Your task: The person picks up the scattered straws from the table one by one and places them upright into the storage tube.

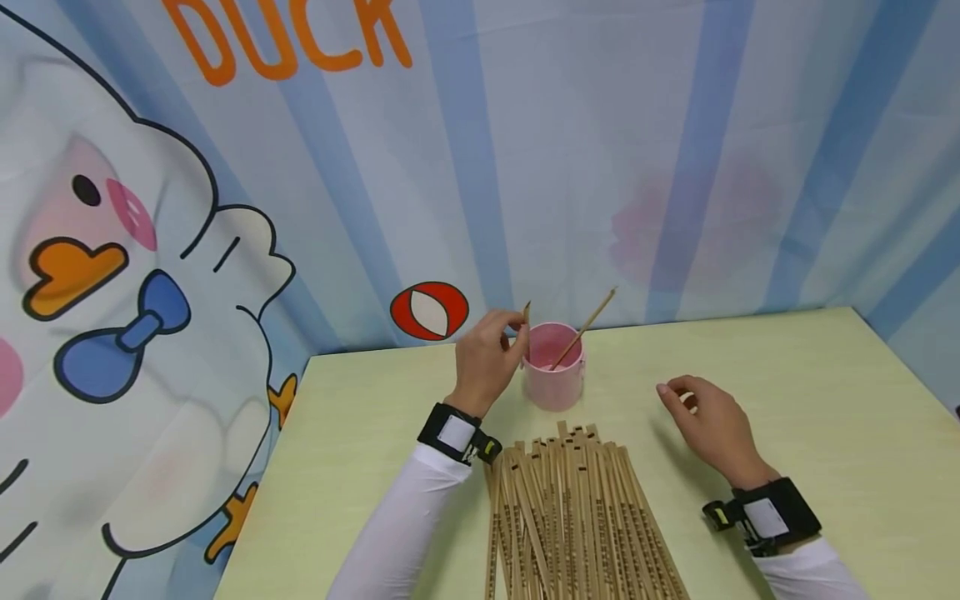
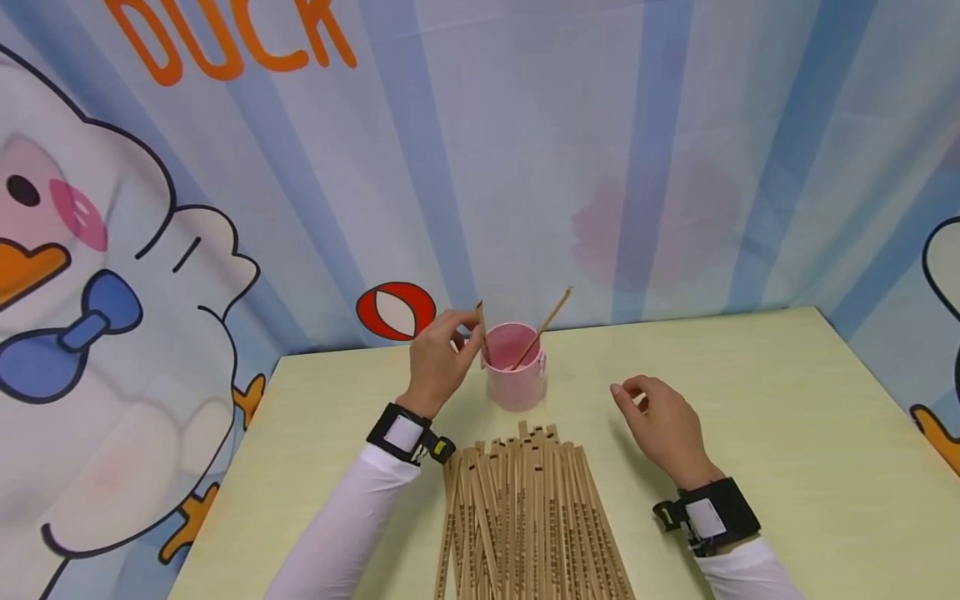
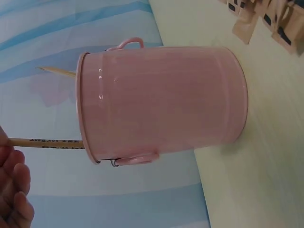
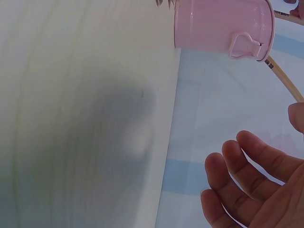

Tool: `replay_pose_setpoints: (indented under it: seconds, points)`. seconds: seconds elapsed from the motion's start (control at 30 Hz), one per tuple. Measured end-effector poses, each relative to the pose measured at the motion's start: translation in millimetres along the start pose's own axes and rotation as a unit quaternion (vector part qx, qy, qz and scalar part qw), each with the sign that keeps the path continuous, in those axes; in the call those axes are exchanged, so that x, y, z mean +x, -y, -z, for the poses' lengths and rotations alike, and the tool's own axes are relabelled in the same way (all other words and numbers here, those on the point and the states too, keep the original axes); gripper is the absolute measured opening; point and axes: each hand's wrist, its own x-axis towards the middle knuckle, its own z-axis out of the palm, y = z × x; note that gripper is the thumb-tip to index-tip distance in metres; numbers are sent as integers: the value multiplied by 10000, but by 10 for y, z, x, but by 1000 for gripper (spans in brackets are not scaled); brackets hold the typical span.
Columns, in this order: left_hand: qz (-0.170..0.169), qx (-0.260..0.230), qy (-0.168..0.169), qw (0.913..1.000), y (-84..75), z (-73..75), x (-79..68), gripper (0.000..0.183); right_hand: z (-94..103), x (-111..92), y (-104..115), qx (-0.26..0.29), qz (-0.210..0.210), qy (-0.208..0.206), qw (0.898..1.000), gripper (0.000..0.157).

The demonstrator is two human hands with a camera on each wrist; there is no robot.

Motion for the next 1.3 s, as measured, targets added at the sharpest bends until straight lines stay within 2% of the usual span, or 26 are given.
replay_pose_setpoints:
  seconds: [0.33, 0.47, 0.63, 0.77, 0.83, 0.9, 1.0, 1.07, 1.13, 1.3]
  points:
    - [314, 109, 573, 9978, -79, -57, 103, 21, -24, -5, -21, -32, 51, -21, 10000, 42]
    - [464, 148, 935, 9944, -109, -54, 105, 19, -28, -5, -28, -40, 11, 14, 10000, 43]
    - [560, 88, 1150, 9917, -107, 46, 46, 14, -34, 0, -32, -56, -1, 9, 10000, 43]
    - [831, 41, 1268, 9884, -83, 203, -82, 14, -36, -5, -35, -45, -10, 26, 10000, 43]
    - [989, -20, 1612, 9820, -72, 293, -164, 15, -37, -7, -39, -60, -14, 18, 10000, 43]
    - [1155, -129, 2142, 9699, -69, 392, -251, 18, -39, -5, -40, -72, -27, 18, 10000, 42]
    - [1368, -327, 3079, 9410, -61, 533, -403, 22, -47, -3, -45, -80, -26, 25, 10000, 40]
    - [1484, -377, 3534, 9229, -46, 607, -523, 24, -54, -2, -45, -83, -22, 27, 10000, 39]
    - [1562, -338, 3808, 9107, -25, 666, -656, 26, -64, -4, -52, -95, -2, 9, 10000, 39]
    - [1757, 27, 4055, 8971, 12, 789, -971, 32, -74, -5, -57, -118, 36, -27, 9999, 41]
